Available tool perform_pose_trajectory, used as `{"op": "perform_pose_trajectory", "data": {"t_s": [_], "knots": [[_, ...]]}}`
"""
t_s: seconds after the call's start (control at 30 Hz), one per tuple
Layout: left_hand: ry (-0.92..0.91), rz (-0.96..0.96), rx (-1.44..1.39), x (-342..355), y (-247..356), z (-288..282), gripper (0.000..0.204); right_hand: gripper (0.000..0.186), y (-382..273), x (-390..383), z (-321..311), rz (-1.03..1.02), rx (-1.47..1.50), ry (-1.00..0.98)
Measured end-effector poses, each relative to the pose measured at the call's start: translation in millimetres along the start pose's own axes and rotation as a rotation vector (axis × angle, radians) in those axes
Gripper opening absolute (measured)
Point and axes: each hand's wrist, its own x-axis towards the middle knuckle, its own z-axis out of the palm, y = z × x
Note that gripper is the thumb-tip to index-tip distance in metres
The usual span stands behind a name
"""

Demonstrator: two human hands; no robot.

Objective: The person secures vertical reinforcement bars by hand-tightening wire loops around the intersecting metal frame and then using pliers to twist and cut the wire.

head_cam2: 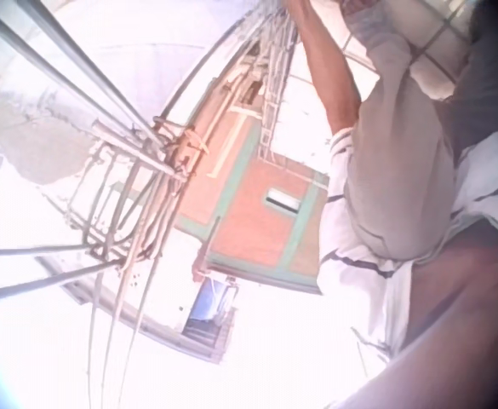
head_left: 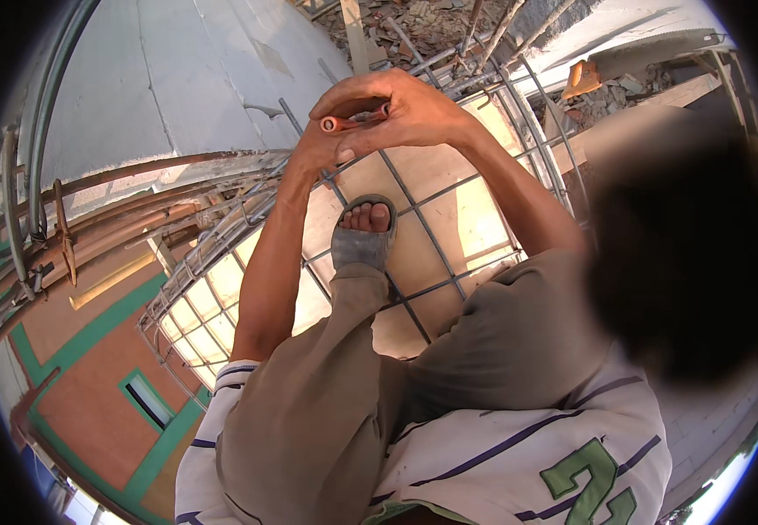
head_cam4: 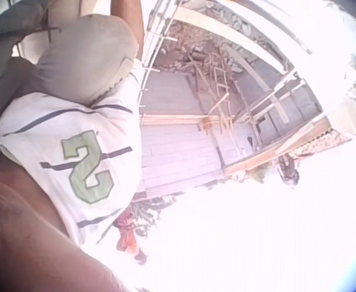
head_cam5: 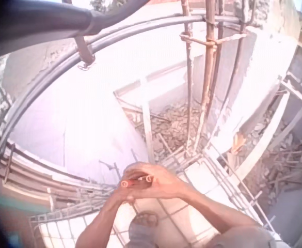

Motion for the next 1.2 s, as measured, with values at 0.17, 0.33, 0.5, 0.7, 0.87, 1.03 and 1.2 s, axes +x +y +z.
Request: {"op": "perform_pose_trajectory", "data": {"t_s": [0.17,0.33,0.5,0.7,0.87,1.03,1.2], "knots": [[-0.033,-0.027,-0.133,16.1,-37.5,-51.4,0.058,0.046,-5.3,28.9,7.7,0.004,0.022,-0.191],[-0.110,-0.015,0.293,26.1,0.0,-29.9,0.054,0.036,-3.5,14.7,16.2,0.047,0.069,0.059],[0.405,0.272,0.319,-1.7,-13.2,44.8,0.052,0.034,-4.8,0.9,20.8,-0.015,-0.049,0.267],[0.647,0.487,0.293,-3.6,-51.0,79.9,0.053,0.031,-5.2,14.1,71.8,0.031,-0.114,0.602],[0.561,0.505,0.283,7.2,-38.7,68.1,0.054,0.039,-2.9,10.4,70.3,-0.157,-0.012,0.601],[0.483,0.504,0.305,7.5,-31.2,62.2,0.055,0.066,9.2,-4.6,54.7,-0.265,-0.026,0.439],[0.294,0.444,0.340,19.7,-22.2,47.7,0.056,0.073,24.6,-12.6,57.6,-0.128,-0.108,0.612]]}}
